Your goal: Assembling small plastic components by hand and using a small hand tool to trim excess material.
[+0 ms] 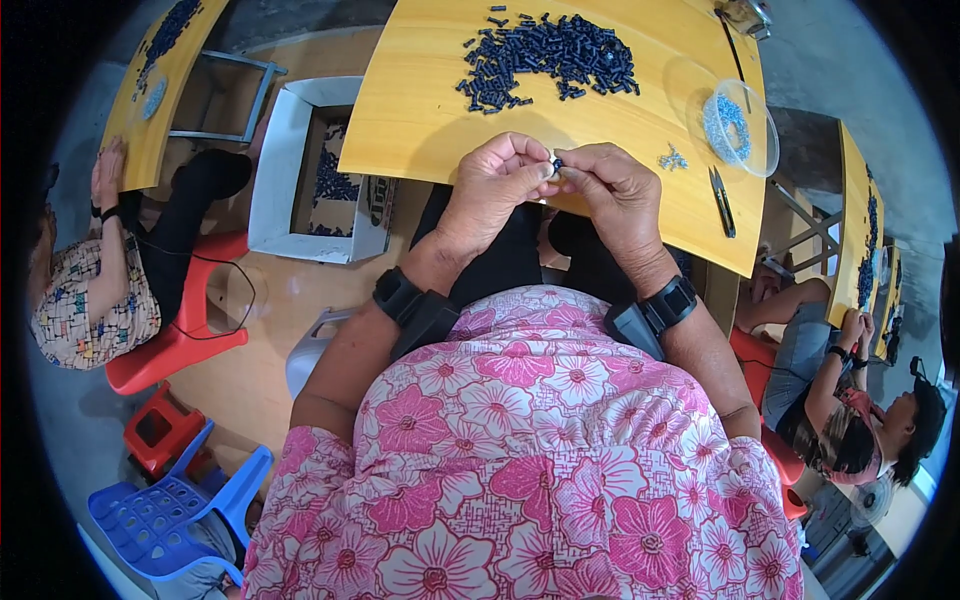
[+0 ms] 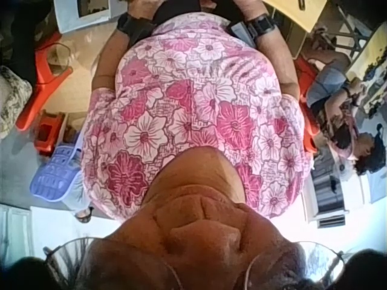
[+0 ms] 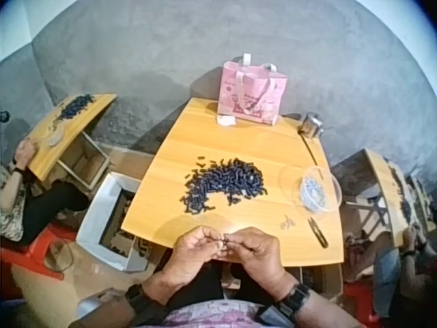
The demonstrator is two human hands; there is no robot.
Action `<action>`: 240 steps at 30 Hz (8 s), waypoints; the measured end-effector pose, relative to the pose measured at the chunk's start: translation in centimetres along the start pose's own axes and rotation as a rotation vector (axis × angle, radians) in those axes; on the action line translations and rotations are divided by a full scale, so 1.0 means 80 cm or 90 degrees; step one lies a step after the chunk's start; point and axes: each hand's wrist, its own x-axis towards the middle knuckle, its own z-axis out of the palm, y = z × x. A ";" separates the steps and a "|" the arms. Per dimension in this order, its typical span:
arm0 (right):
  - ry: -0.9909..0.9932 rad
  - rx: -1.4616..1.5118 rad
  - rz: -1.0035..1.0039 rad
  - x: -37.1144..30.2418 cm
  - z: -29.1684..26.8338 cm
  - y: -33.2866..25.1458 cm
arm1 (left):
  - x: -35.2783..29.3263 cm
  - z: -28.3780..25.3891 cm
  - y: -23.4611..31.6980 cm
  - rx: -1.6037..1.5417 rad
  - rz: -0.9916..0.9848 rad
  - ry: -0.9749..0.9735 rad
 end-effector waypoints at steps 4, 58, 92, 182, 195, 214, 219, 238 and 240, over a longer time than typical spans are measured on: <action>-0.011 -0.108 -0.089 0.001 -0.004 0.000 | 0.001 -0.002 -0.003 0.024 0.002 0.010; -0.078 0.293 0.150 -0.012 -0.021 -0.030 | -0.040 0.020 0.012 -0.026 -0.055 -0.019; -0.011 -0.075 -0.175 -0.017 -0.009 -0.028 | -0.045 0.031 0.007 -0.102 -0.089 0.055; -0.092 0.478 0.239 -0.018 -0.014 -0.009 | -0.041 0.019 0.008 0.203 0.029 -0.025; -0.115 0.337 0.197 -0.013 -0.021 -0.022 | -0.040 0.017 0.006 0.199 0.042 -0.034; -0.131 0.083 0.071 -0.012 -0.021 -0.021 | -0.043 0.016 -0.001 0.252 0.043 0.022; -0.160 0.200 0.187 -0.013 -0.022 -0.024 | -0.044 0.018 0.001 0.345 0.080 0.039; -0.131 0.182 0.205 -0.015 -0.011 -0.014 | -0.047 0.017 0.001 0.384 0.063 0.040; -0.129 0.165 0.189 -0.017 -0.011 -0.017 | -0.048 0.020 0.002 0.354 0.061 0.036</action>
